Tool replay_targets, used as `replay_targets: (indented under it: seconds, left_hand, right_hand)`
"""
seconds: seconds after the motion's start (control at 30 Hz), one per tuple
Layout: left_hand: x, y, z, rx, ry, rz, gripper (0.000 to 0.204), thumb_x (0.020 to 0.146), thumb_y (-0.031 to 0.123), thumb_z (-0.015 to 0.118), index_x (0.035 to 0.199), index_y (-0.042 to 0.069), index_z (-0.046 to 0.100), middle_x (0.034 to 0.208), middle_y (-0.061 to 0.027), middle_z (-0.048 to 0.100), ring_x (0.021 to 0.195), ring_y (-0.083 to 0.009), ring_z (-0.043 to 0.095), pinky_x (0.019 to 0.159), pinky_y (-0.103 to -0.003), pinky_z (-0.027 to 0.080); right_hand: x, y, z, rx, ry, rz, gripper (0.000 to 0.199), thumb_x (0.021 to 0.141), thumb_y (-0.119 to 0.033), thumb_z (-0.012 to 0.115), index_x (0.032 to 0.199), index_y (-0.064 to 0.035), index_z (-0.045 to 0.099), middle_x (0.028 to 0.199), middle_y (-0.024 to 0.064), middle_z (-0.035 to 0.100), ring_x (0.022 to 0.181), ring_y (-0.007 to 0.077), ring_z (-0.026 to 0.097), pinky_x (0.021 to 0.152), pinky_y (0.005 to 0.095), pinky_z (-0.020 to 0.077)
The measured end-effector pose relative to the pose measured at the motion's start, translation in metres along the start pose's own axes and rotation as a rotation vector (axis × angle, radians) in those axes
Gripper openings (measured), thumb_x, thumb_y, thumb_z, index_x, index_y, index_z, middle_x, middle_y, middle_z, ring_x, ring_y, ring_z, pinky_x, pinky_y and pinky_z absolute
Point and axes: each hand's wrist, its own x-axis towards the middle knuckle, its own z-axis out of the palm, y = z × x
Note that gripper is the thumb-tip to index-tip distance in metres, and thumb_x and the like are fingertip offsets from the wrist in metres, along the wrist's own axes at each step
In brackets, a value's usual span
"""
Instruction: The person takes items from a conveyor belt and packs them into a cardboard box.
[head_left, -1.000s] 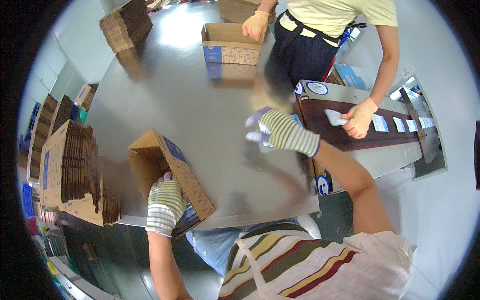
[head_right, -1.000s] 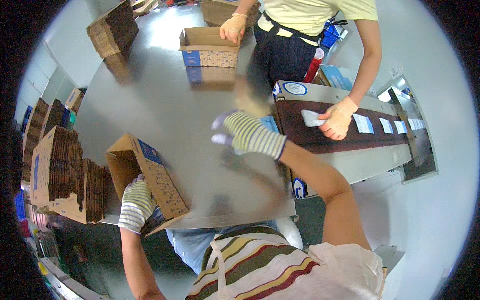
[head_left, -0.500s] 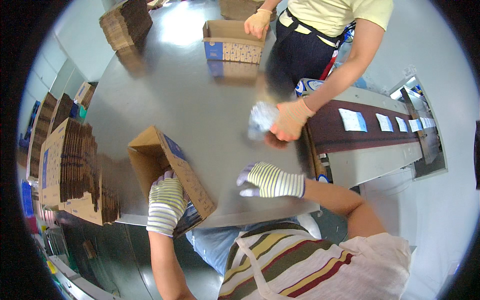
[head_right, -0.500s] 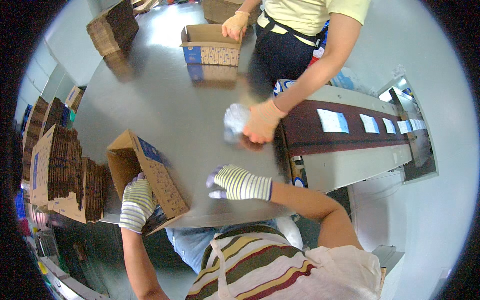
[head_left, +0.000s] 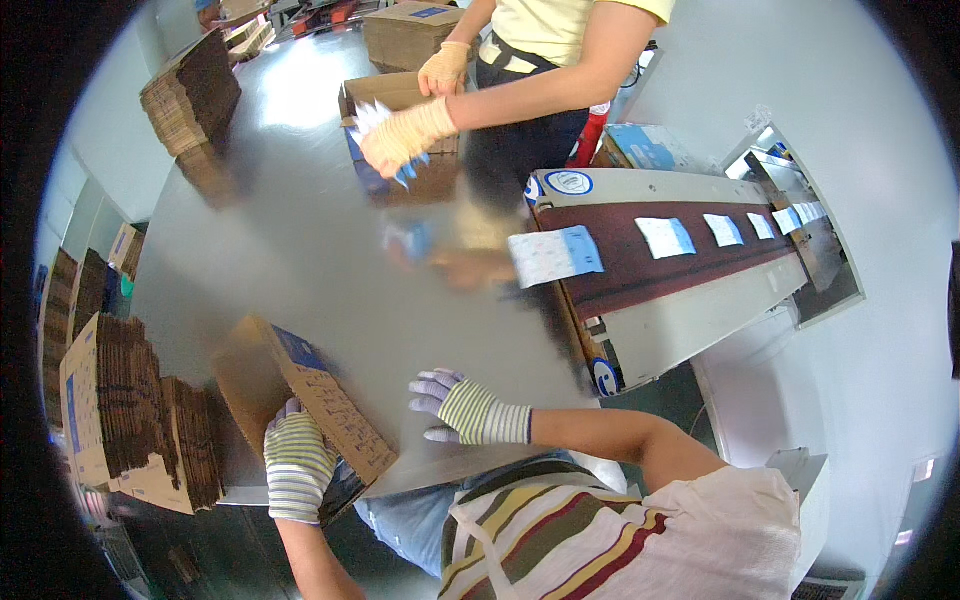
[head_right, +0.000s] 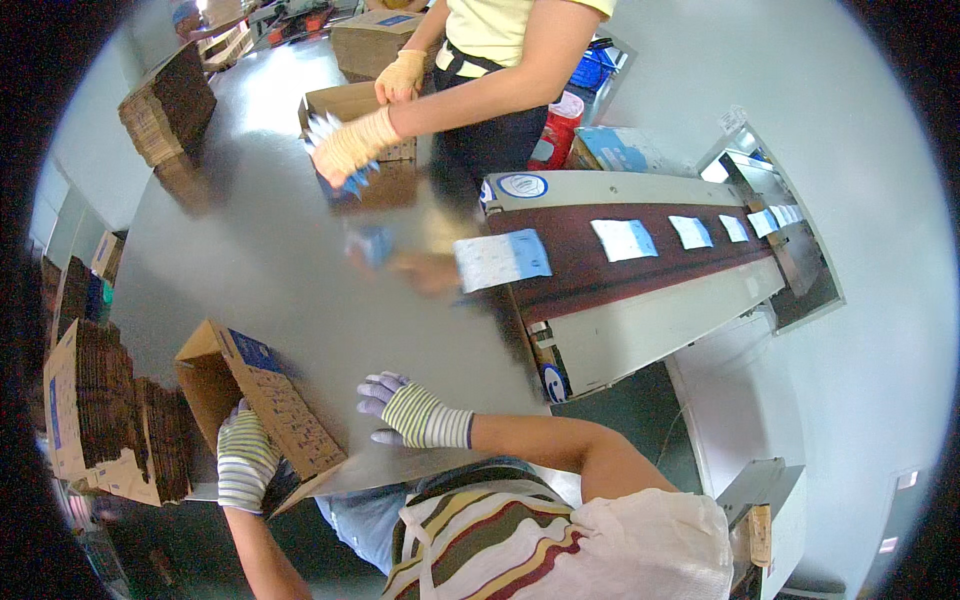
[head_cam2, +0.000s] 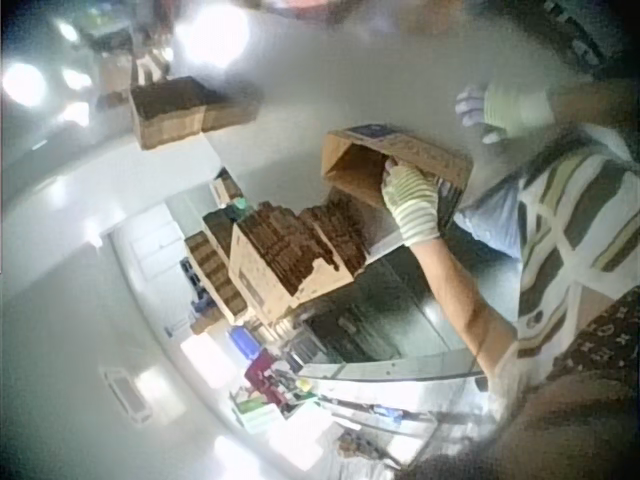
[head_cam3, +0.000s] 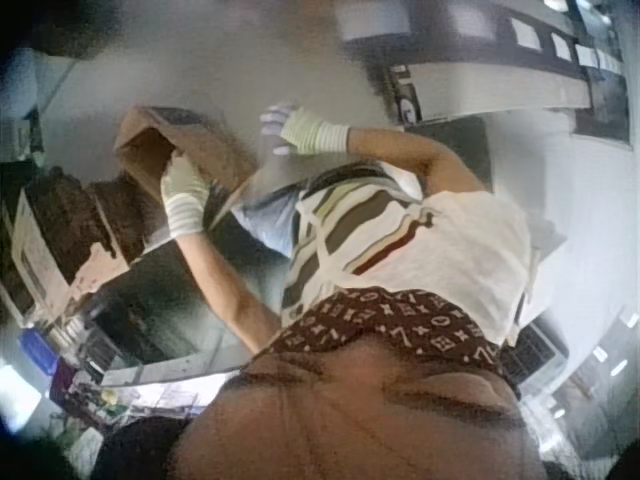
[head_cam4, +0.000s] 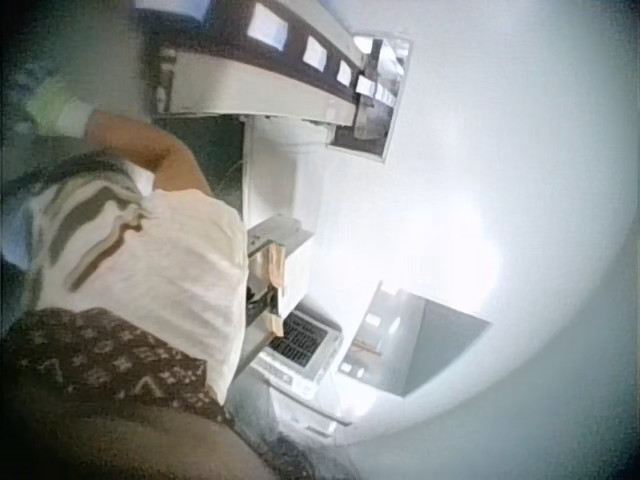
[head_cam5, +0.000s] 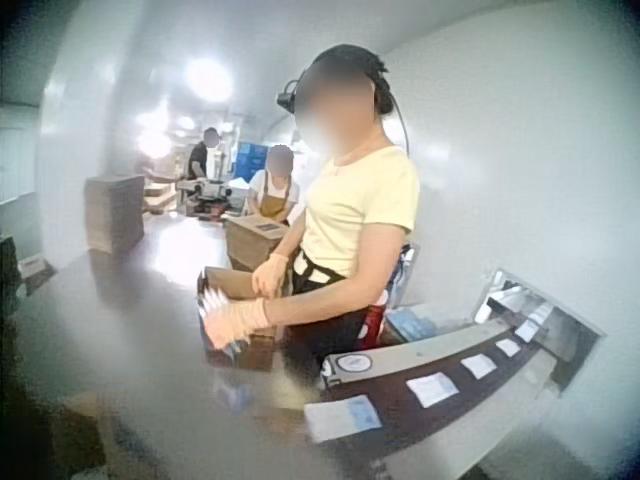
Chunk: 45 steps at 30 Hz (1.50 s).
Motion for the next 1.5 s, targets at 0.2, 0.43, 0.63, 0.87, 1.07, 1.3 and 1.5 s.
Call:
replay_targets:
  seconds: [0.2, 0.43, 0.63, 0.87, 1.07, 1.3, 1.5]
  left_hand:
    - [0.002, -0.005, 0.008, 0.014, 0.014, 0.012, 0.048, 0.074, 0.025, 0.065, 0.113, 0.000, 0.057, 0.118, -0.0164, 0.054, 0.107, -0.0329, 0.053, 0.092, -0.042, 0.042]
    - [-0.001, -0.005, 0.004, -0.051, 0.013, -0.010, 0.048, 0.074, 0.024, 0.064, 0.114, -0.002, 0.056, 0.117, -0.0176, 0.054, 0.108, -0.0342, 0.052, 0.092, -0.044, 0.042]
    - [0.000, -0.008, 0.009, 0.034, 0.046, 0.021, 0.049, 0.074, 0.024, 0.064, 0.115, -0.002, 0.055, 0.115, -0.0182, 0.056, 0.105, -0.0346, 0.054, 0.090, -0.042, 0.043]
    - [-0.002, -0.006, 0.006, 0.026, 0.039, -0.001, 0.051, 0.074, 0.024, 0.067, 0.116, -0.002, 0.055, 0.114, -0.0184, 0.056, 0.104, -0.0343, 0.055, 0.089, -0.042, 0.044]
    - [0.002, -0.009, 0.010, -0.009, 0.031, 0.001, 0.050, 0.073, 0.026, 0.067, 0.114, -0.001, 0.056, 0.112, -0.0177, 0.057, 0.104, -0.0340, 0.054, 0.089, -0.043, 0.043]
    - [0.000, -0.009, 0.009, -0.049, 0.014, -0.029, 0.052, 0.072, 0.025, 0.066, 0.115, -0.001, 0.054, 0.114, -0.0168, 0.056, 0.106, -0.0339, 0.053, 0.090, -0.043, 0.043]
    - [-0.002, -0.008, 0.006, -0.042, 0.030, -0.017, 0.052, 0.072, 0.023, 0.066, 0.116, 0.000, 0.054, 0.114, -0.0170, 0.056, 0.107, -0.0332, 0.053, 0.091, -0.042, 0.043]
  right_hand:
    - [-0.001, -0.001, -0.001, 0.014, 0.027, -0.001, 0.052, 0.084, -0.041, 0.056, 0.121, -0.0057, 0.053, 0.134, 0.0191, 0.043, 0.126, 0.0366, 0.038, 0.106, 0.0488, 0.0299]
    - [0.000, -0.003, -0.010, 0.032, -0.026, -0.006, 0.049, 0.085, -0.040, 0.057, 0.119, -0.0053, 0.052, 0.132, 0.0184, 0.044, 0.125, 0.0356, 0.039, 0.106, 0.0476, 0.0314]
    - [-0.006, 0.002, -0.056, 0.177, 0.093, 0.017, 0.049, 0.083, -0.036, 0.061, 0.120, -0.0047, 0.050, 0.125, 0.0189, 0.048, 0.116, 0.0363, 0.047, 0.099, 0.0481, 0.0373]
    - [-0.032, 0.079, -0.179, -0.245, 0.218, 0.211, 0.037, 0.080, -0.025, 0.063, 0.111, -0.0050, 0.057, 0.117, 0.0174, 0.055, 0.111, 0.0346, 0.051, 0.095, 0.0457, 0.0411]
    - [-0.138, 0.237, -0.273, -0.825, 0.424, 0.757, 0.028, 0.083, -0.024, 0.056, 0.106, -0.0078, 0.061, 0.104, 0.0164, 0.062, 0.102, 0.0335, 0.056, 0.090, 0.0473, 0.0438]
    - [-0.229, 0.291, -0.319, -1.187, -0.244, 1.132, 0.032, 0.091, -0.025, 0.047, 0.116, -0.0073, 0.057, 0.122, 0.0119, 0.054, 0.115, 0.0285, 0.050, 0.095, 0.0437, 0.0404]
    - [-0.228, 0.309, -0.307, -1.046, -0.368, 1.099, 0.039, 0.089, -0.013, 0.049, 0.127, -0.0158, 0.048, 0.133, 0.0038, 0.048, 0.125, 0.0248, 0.044, 0.100, 0.0462, 0.0364]
